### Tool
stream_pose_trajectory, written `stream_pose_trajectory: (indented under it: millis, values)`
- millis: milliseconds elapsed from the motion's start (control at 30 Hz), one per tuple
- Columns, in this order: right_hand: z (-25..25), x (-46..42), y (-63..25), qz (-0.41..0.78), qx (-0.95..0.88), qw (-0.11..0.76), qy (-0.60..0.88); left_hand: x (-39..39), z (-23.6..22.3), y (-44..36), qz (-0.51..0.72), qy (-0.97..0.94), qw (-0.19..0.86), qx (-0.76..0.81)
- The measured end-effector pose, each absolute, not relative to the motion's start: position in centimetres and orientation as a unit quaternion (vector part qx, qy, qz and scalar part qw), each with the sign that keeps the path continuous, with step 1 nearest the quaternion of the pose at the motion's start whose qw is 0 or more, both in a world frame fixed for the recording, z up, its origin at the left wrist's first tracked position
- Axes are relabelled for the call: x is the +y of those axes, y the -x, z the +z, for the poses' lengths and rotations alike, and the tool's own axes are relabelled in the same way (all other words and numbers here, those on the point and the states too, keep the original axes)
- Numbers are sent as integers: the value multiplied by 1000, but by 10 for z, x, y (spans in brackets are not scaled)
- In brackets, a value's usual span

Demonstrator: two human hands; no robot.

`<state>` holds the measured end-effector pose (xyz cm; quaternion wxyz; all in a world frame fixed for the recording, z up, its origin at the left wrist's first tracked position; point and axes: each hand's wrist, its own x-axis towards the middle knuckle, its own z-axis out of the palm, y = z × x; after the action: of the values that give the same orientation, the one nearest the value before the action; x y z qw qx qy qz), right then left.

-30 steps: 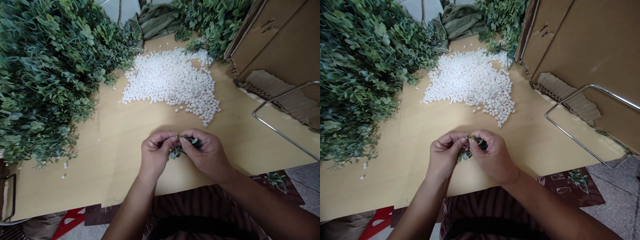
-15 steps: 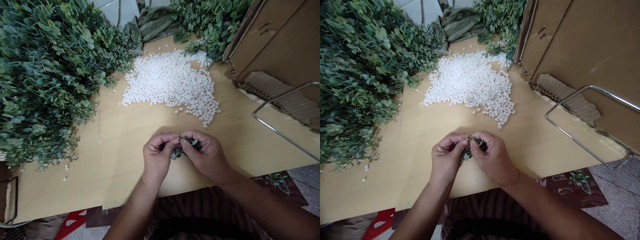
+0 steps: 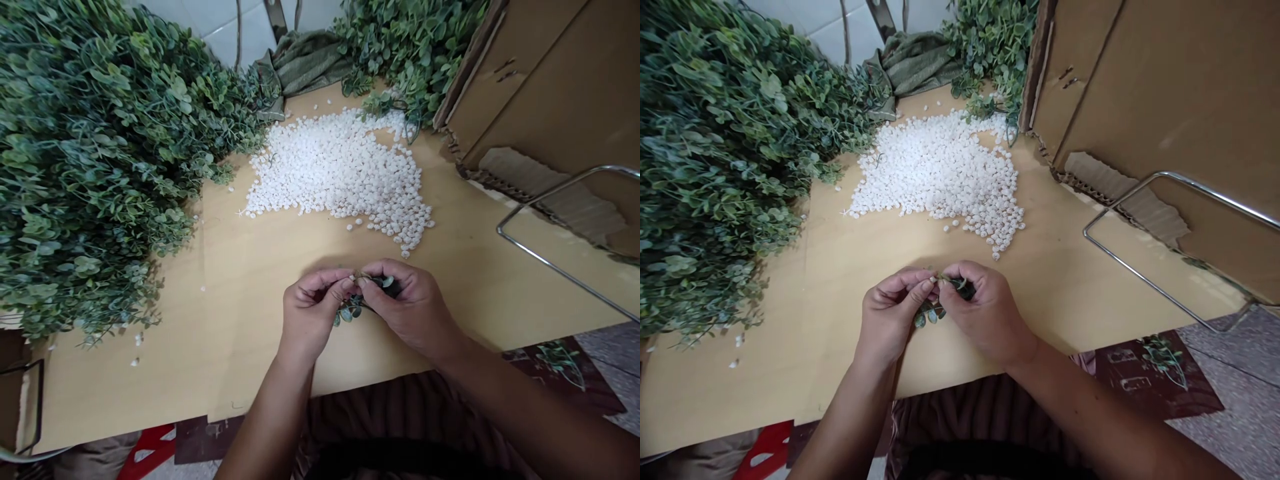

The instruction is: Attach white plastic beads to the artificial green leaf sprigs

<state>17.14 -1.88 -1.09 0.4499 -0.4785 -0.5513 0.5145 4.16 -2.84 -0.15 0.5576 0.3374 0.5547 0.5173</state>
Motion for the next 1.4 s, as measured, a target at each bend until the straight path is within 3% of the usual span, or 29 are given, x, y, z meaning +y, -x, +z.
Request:
stream_pose_trajectory:
  millis: [633, 900, 1100, 1267, 1400]
  values:
    - [-15, -23, -171, 439, -594, 454, 498, -26, -8, -46, 517, -375, 531, 556]
    - [-17, -21, -172, 475, -587, 468, 459, -26, -6, -45, 489, -368, 548, 570]
    - [-18, -23, -180, 496, -546, 492, 461, -26, -9, -24, 538, -426, 398, 609]
    - [-12, -27, -182, 475, -608, 503, 388, -26, -8, -15, 460, -506, 414, 600]
    - [-8, -31, -181, 454, -692, 484, 284, -20, -7, -20, 409, -587, 369, 593]
